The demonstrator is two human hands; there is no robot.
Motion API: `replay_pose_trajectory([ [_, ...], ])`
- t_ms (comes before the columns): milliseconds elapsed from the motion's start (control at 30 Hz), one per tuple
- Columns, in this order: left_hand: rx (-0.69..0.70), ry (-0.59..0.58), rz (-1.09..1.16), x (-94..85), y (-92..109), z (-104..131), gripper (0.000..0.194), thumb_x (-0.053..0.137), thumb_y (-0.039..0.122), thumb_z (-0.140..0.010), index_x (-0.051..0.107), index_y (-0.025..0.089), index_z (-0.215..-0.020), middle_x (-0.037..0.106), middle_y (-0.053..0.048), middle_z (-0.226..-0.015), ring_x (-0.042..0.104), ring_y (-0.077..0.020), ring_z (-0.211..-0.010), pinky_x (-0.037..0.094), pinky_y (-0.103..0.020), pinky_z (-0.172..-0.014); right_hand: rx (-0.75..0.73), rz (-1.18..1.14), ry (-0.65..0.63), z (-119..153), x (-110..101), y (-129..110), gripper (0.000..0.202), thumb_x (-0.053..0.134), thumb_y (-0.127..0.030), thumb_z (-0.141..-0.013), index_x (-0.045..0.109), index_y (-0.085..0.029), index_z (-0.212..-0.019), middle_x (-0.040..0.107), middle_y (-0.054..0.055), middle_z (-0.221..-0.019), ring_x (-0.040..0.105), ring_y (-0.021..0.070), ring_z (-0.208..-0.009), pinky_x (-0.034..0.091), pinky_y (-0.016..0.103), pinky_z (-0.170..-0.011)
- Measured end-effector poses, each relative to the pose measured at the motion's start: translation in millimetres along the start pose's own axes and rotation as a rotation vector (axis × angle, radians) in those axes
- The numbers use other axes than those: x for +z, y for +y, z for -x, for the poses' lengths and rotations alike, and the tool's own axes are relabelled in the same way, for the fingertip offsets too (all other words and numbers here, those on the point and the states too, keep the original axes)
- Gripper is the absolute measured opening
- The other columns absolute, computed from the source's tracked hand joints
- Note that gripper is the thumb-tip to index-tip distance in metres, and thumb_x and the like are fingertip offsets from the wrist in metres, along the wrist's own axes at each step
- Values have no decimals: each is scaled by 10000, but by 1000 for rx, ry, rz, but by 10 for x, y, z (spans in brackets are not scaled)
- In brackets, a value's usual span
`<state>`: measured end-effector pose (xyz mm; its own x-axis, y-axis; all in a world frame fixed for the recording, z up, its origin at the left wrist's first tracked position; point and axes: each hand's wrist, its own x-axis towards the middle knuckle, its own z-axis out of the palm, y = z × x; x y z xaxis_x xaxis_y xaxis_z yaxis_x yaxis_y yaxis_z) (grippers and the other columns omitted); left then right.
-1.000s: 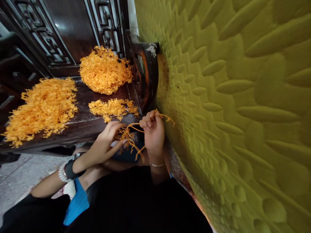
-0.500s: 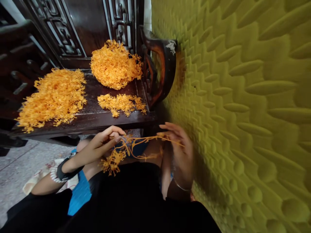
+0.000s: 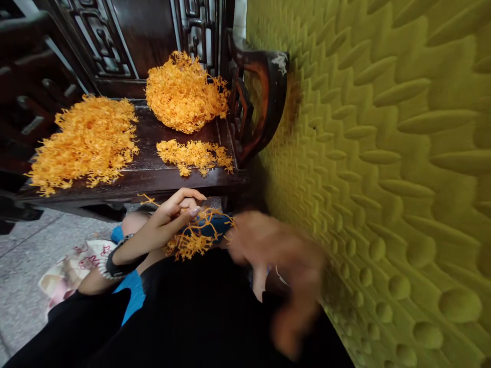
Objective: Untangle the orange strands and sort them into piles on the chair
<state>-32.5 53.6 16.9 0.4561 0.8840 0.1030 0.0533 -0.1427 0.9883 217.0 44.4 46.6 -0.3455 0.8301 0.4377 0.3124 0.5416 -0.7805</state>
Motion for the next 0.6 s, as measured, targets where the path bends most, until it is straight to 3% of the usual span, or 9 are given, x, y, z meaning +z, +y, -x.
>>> replay_pose_trajectory([
  [67, 3, -1, 62, 13, -3, 10, 239, 455, 325, -969, 454, 211, -1178, 403, 45, -715, 360, -85, -599, 303, -223, -551, -74, -6, -135, -65, 231, 1, 856, 803, -618, -546, 547, -304, -1300, 564, 78, -1332, 482, 337, -1278, 401, 500, -1066],
  [133, -3, -7, 133, 26, -23, 24, 219, 453, 323, -968, 457, 208, -1154, 445, 32, -757, 410, -91, -649, 346, -225, -598, -101, -16, -249, -108, 453, 21, 937, 823, -504, -611, 401, -271, -1414, 449, 108, -1442, 440, 311, -1319, 387, 474, -1092],
  [200, -17, -12, 175, 32, -59, 47, 198, 431, 337, -973, 454, 204, -1118, 494, 10, -817, 466, -108, -723, 389, -243, -663, -72, -25, -283, -129, 616, 64, 782, 730, -374, -773, 341, -250, -1440, 454, 116, -1433, 463, 261, -1302, 425, 425, -1060],
  [267, -19, -11, 133, 28, -105, 85, 208, 462, 375, -955, 443, 206, -1076, 518, -9, -876, 498, -131, -797, 411, -269, -718, -17, -24, -226, -131, 700, 115, 502, 564, -244, -896, 422, -236, -1377, 566, 98, -1312, 554, 209, -1192, 471, 367, -984],
  [333, -7, 5, 0, 16, -146, 135, 364, 612, 445, -858, 412, 218, -1059, 512, -18, -931, 501, -153, -845, 417, -286, -738, 30, -13, -175, -127, 720, 154, 310, 463, -179, -929, 551, -215, -1225, 660, 67, -1121, 626, 175, -1025, 491, 320, -896],
  [400, 15, 24, -165, 12, -176, 183, 635, 780, 513, -666, 383, 229, -1073, 492, -24, -991, 495, -176, -880, 423, -299, -740, 80, -25, -189, -130, 714, 174, 211, 433, -173, -934, 617, -194, -1036, 681, 35, -933, 641, 150, -862, 487, 281, -802],
  [467, 29, 51, -337, 25, -200, 211, 763, 831, 552, -552, 392, 225, -1085, 479, -39, -1036, 490, -205, -922, 429, -328, -766, 146, -78, -239, -144, 719, 178, 197, 416, -177, -932, 612, -182, -906, 648, 7, -800, 612, 128, -742, 461, 251, -711],
  [600, 18, 10, -560, 57, -247, 204, 367, 654, 469, -801, 498, 191, -982, 489, -43, -941, 494, -208, -879, 421, -355, -768, 301, -211, -289, -179, 760, 192, 224, 378, -166, -905, 565, -175, -782, 547, -19, -669, 500, 109, -614, 383, 232, -600],
])
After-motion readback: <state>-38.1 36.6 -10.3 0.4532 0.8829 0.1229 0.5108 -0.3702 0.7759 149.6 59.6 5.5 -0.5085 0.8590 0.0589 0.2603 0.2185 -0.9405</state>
